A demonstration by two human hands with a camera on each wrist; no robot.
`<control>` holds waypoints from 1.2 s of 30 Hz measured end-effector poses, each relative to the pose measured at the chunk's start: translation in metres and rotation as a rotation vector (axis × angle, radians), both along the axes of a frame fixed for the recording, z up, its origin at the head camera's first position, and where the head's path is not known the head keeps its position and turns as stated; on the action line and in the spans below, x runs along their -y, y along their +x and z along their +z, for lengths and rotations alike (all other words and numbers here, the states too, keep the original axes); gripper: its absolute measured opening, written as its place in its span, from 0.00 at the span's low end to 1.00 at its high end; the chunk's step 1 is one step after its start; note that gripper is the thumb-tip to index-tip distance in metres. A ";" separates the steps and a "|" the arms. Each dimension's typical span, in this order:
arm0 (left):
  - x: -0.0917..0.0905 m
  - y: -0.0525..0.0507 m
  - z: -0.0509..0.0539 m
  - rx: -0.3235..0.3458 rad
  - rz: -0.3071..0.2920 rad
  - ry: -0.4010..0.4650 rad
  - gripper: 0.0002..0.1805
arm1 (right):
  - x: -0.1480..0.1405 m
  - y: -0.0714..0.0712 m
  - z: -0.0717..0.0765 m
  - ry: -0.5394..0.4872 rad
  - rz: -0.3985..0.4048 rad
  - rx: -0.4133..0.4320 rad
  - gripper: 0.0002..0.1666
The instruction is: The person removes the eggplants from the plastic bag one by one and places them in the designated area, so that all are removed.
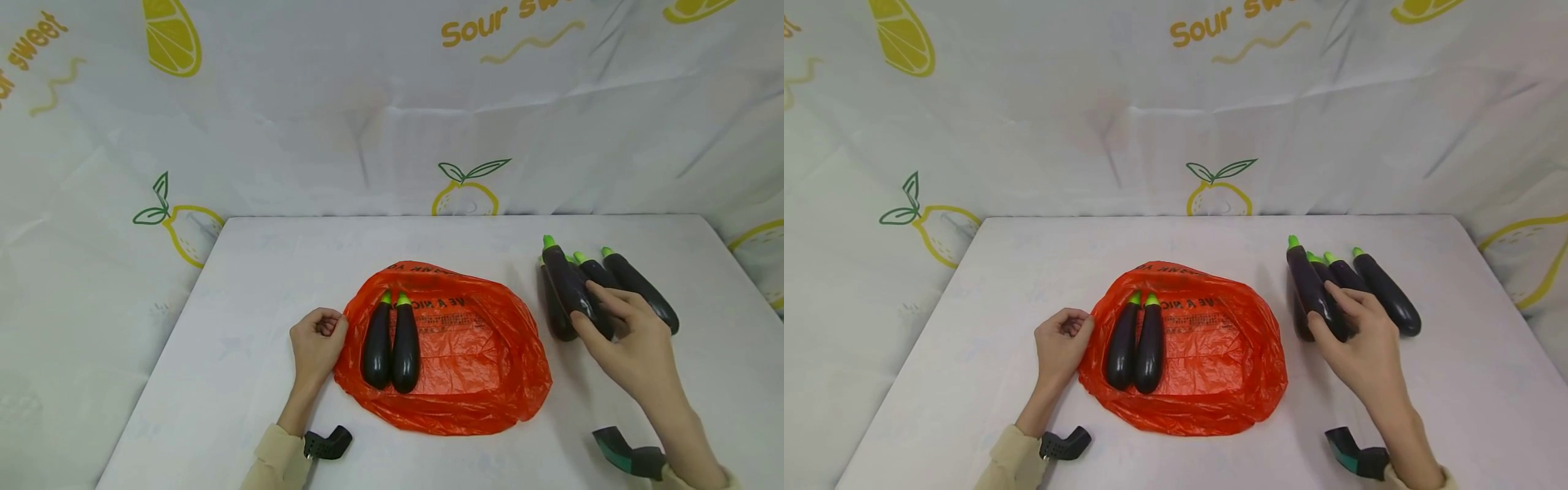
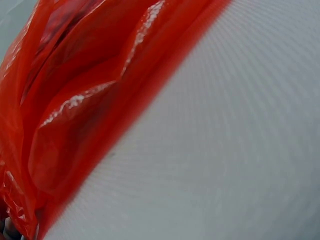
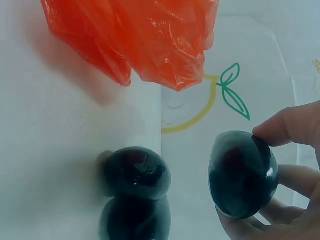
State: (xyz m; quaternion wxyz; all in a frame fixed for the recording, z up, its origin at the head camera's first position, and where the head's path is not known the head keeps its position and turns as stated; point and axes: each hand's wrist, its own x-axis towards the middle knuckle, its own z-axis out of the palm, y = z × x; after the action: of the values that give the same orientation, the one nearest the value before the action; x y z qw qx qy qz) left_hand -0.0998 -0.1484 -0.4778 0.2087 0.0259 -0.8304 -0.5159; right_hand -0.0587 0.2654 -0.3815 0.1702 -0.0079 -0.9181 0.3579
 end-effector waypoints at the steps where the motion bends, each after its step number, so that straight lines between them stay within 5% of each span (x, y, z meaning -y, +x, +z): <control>1: 0.000 0.000 0.000 0.000 0.000 0.001 0.02 | -0.001 0.000 0.000 0.000 -0.002 0.000 0.31; 36: 0.000 0.000 0.001 0.010 0.008 0.014 0.02 | -0.054 -0.015 0.003 -0.031 -0.087 -0.076 0.27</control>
State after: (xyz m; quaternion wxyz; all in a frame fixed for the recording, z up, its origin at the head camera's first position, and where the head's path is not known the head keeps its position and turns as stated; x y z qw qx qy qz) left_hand -0.0998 -0.1480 -0.4770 0.2065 0.0332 -0.8276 -0.5208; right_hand -0.0741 0.3190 -0.3790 0.2200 -0.0370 -0.9041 0.3646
